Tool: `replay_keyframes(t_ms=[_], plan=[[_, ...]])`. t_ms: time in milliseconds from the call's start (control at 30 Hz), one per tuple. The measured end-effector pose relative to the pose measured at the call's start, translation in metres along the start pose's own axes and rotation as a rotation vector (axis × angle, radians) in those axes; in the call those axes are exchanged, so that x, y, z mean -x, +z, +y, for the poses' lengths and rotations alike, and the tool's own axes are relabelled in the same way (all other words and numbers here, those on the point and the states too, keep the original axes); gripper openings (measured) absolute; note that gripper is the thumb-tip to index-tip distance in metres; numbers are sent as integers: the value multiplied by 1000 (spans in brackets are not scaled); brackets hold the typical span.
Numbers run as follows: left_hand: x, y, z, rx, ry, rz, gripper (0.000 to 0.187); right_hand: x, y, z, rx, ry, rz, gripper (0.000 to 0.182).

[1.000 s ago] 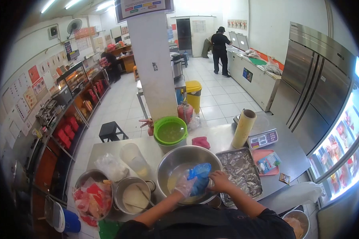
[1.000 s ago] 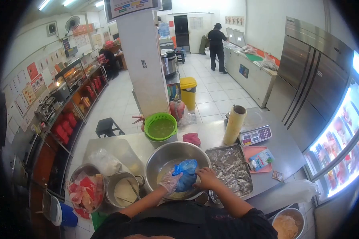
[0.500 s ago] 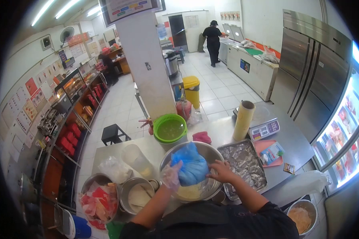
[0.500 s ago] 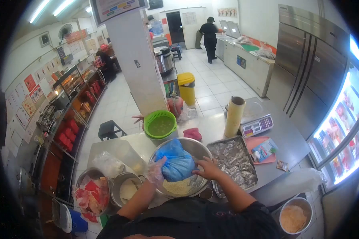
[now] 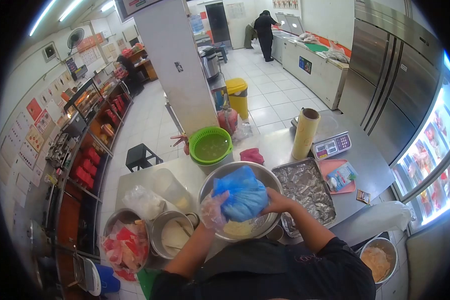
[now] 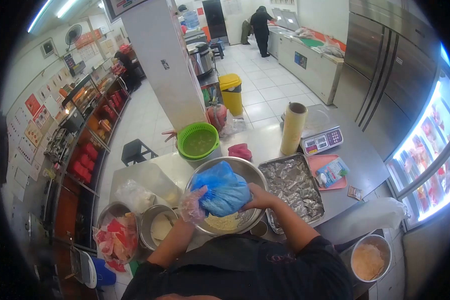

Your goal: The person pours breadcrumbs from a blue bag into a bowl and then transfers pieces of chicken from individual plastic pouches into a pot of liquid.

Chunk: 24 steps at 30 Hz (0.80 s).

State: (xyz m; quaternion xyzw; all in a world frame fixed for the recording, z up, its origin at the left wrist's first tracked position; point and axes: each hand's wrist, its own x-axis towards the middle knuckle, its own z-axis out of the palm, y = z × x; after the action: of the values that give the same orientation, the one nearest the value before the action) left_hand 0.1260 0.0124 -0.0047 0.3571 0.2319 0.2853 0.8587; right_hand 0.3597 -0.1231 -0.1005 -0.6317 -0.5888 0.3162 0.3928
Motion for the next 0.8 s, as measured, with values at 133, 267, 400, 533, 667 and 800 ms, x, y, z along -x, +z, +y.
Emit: replay_keyframes(t_ms=[133, 267, 400, 533, 667, 800], plan=[[-25, -66, -27, 112, 25, 22, 41, 8, -14, -13, -358, 118, 36, 77], [-12, -40, -29, 212, -119, 277, 51, 7, -27, -25, -350, 236, 109, 53], [-3, -22, -39, 343, -312, 490, 52, 3, -28, -45, -273, 182, 172, 43], [6, -43, -62, 491, -498, 284, 56, -6, -27, -64, -278, 106, 263, 39], [10, -34, -68, 356, -488, 305, 63, -14, -32, -78, -242, 47, 286, 38], [4, -39, -77, 318, -450, 333, 59, -21, -36, -82, -118, 19, 278, 42]])
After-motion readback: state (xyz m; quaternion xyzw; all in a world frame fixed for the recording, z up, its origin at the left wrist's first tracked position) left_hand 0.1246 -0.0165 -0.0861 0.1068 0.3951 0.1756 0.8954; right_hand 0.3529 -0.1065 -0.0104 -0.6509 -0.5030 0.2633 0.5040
